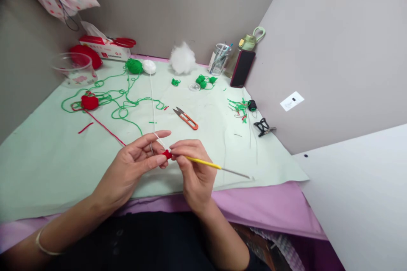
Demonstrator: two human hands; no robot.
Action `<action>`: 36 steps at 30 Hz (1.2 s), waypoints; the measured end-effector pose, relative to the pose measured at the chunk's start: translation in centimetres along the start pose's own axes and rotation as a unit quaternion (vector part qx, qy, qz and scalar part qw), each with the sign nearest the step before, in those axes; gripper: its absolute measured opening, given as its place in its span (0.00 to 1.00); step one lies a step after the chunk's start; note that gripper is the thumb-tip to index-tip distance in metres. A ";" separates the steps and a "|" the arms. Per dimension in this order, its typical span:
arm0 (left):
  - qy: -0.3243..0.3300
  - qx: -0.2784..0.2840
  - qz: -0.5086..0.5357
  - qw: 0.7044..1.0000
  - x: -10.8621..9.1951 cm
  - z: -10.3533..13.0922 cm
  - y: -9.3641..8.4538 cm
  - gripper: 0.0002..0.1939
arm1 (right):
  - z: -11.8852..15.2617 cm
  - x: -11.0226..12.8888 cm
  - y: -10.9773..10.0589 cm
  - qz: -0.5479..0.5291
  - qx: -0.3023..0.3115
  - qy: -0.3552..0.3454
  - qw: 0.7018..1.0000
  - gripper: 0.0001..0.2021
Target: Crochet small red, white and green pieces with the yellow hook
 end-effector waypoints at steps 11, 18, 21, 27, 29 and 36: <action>0.111 0.011 -0.298 0.948 -4.2 0.8 -0.3 0.18 | -0.3 -3.0 0.0 -0.198 -0.023 0.150 0.968 0.07; -0.007 0.088 -0.143 0.986 -1.2 0.4 1.2 0.23 | -0.3 -2.8 -0.3 -0.124 0.005 0.122 0.985 0.08; -0.028 0.080 -0.079 0.993 -0.3 0.1 1.4 0.24 | -0.5 -2.7 -0.2 -0.110 0.012 0.102 0.989 0.08; 0.052 0.022 -0.195 0.979 -2.4 0.1 0.4 0.19 | -0.9 -2.3 0.1 -0.125 0.028 0.088 0.988 0.08; 0.112 -0.011 -0.261 0.959 -4.0 0.5 0.2 0.14 | -0.9 -1.8 0.4 -0.115 0.048 0.077 0.989 0.08; 0.188 -0.032 -0.318 0.928 -5.6 1.1 0.4 0.11 | -1.3 -0.1 0.7 -0.023 0.093 0.027 0.995 0.09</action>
Point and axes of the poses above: each hand's wrist, its own z-axis away from the middle knuckle, its own y-axis out of the palm, x = y × z, the point moved 9 cm from there along -z, towards the middle knuckle, and after that the axes turned 7 degrees about -y, right-handed, at the moved point
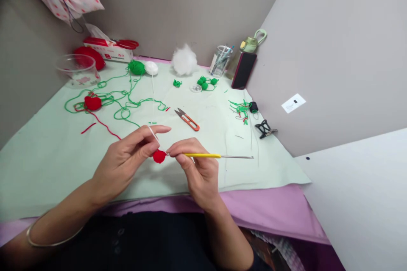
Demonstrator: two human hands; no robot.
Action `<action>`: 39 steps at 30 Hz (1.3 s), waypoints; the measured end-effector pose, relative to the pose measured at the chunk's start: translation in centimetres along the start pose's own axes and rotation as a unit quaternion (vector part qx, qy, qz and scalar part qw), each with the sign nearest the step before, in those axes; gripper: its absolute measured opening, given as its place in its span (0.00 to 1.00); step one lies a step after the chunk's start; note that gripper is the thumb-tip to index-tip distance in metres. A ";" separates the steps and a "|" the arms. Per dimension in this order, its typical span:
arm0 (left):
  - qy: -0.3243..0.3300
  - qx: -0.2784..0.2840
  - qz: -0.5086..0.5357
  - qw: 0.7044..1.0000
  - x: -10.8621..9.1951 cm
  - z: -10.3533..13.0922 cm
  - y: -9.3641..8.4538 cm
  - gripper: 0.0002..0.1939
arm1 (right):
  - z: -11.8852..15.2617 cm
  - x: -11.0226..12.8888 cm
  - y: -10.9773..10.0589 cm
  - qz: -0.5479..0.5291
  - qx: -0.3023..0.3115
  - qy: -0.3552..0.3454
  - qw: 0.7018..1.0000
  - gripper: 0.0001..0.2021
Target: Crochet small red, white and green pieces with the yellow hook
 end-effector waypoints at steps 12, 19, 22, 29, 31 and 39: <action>0.001 -0.060 -0.008 0.998 0.2 0.5 -0.5 0.05 | -0.2 0.3 0.8 0.088 0.015 -0.024 0.996 0.10; -0.077 -0.035 0.099 0.992 2.0 0.4 -0.7 0.11 | -0.1 1.0 1.5 0.129 0.039 -0.054 0.989 0.11; -0.102 -0.015 0.199 0.974 2.4 0.2 -0.2 0.11 | -0.1 1.3 1.6 0.139 0.047 -0.063 0.987 0.12; -0.151 0.018 0.264 0.952 2.5 0.0 0.3 0.11 | 0.1 1.8 1.5 0.169 0.021 -0.074 0.983 0.13; -0.126 0.009 0.182 0.975 2.1 0.1 0.1 0.16 | 0.2 2.0 1.4 0.188 0.003 -0.081 0.979 0.13; -0.069 0.011 0.036 0.997 1.5 0.4 0.6 0.22 | 1.0 2.7 1.7 0.250 -0.021 -0.142 0.958 0.16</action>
Point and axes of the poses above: each hand's wrist, its own z-axis away from the middle knuckle, its own y-axis out of the palm, x = y × z, the point moved 9 cm from there along -z, towards the middle knuckle, and after that the axes turned 7 degrees about -y, right-handed, at the moved point
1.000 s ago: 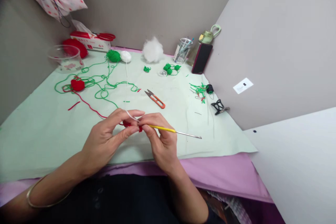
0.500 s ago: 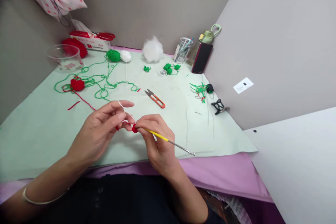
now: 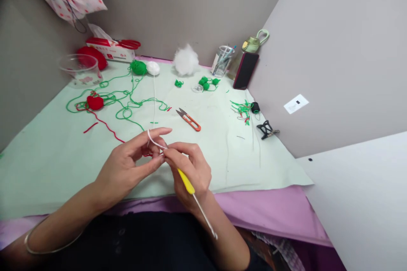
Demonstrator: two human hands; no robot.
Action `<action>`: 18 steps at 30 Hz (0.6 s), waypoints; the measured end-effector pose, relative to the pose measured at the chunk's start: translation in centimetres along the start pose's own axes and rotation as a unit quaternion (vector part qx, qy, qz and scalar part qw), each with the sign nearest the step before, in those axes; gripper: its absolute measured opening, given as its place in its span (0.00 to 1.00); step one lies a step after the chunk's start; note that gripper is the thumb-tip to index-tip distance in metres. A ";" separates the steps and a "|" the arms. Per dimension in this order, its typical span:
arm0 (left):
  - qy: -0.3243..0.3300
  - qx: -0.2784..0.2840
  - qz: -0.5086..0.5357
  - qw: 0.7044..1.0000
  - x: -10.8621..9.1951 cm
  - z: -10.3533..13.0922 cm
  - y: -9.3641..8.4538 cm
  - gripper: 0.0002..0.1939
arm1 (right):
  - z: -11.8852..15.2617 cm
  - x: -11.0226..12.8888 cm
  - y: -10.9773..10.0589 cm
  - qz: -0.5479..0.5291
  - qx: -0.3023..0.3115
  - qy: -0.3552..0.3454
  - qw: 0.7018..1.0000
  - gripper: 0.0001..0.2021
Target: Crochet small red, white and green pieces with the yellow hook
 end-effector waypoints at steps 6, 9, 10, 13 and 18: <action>-0.078 0.012 0.107 0.991 1.5 0.0 0.4 0.27 | 0.2 0.1 -0.1 -0.006 -0.010 -0.012 1.000 0.16; -0.082 -0.004 0.151 0.985 1.9 0.3 0.4 0.23 | 0.3 0.3 -0.3 0.000 -0.011 -0.026 1.000 0.15; -0.076 -0.011 0.156 0.985 1.9 0.4 0.3 0.21 | 0.4 0.5 -0.4 0.007 -0.009 -0.034 0.999 0.15; -0.050 -0.034 0.152 0.987 1.8 0.5 0.2 0.19 | 0.7 0.8 -0.2 0.030 0.005 -0.049 0.998 0.16; -0.059 -0.034 0.181 0.981 2.0 0.3 0.7 0.26 | 1.4 0.6 -0.3 0.038 -0.031 -0.041 0.998 0.20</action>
Point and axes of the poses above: each hand's wrist, its own z-axis away from the middle knuckle, its own y-axis out of the palm, x = y × z, the point moved 9 cm from there along -z, towards the middle knuckle, and after that the axes turned 7 degrees about -y, right-handed, at the moved point
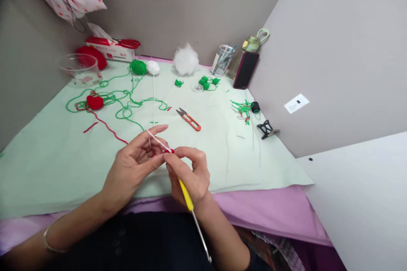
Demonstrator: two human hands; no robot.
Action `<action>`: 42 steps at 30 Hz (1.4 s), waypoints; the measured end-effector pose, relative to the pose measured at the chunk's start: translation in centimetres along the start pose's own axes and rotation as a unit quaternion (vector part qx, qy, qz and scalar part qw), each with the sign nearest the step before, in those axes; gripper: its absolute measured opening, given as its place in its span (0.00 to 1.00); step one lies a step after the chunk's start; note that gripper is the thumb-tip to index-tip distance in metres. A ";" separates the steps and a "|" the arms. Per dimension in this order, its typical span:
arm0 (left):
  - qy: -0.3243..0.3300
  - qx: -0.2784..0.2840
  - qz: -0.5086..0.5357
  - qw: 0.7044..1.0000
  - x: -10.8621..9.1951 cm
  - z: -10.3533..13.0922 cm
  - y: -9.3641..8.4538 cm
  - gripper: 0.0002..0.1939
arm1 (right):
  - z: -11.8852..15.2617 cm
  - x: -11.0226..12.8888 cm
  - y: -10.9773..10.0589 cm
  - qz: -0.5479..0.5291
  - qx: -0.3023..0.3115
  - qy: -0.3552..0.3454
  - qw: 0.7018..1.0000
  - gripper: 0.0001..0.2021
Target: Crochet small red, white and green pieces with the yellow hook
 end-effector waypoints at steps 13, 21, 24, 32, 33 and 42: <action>-0.158 0.109 0.122 0.974 1.6 -0.4 0.3 0.30 | -1.0 -2.1 -0.3 -0.179 0.038 0.089 0.979 0.15; -0.058 0.071 0.057 0.994 0.3 -0.5 -0.4 0.25 | -0.4 -4.5 1.0 -0.376 -0.039 0.256 0.890 0.09; -0.069 0.088 0.057 0.992 0.7 -0.4 0.3 0.24 | -0.8 -3.8 1.2 -0.295 -0.019 0.213 0.931 0.09; -0.087 0.041 0.126 0.987 1.9 -0.4 0.3 0.25 | -0.5 -1.6 0.9 -0.081 -0.028 0.091 0.992 0.18; -0.112 0.051 0.147 0.981 2.4 -0.4 0.6 0.24 | -0.5 -1.3 0.7 -0.057 -0.033 0.066 0.996 0.19; -0.127 0.072 0.138 0.979 1.8 -1.0 0.1 0.17 | -0.5 -5.2 1.3 -0.330 -0.046 0.253 0.908 0.08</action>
Point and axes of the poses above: each hand's wrist, its own z-axis away from the middle knuckle, its own y-axis out of the palm, x = y × z, the point moved 9 cm from there along -z, towards the middle knuckle, and after that the axes turned 7 degrees about -y, right-handed, at the moved point
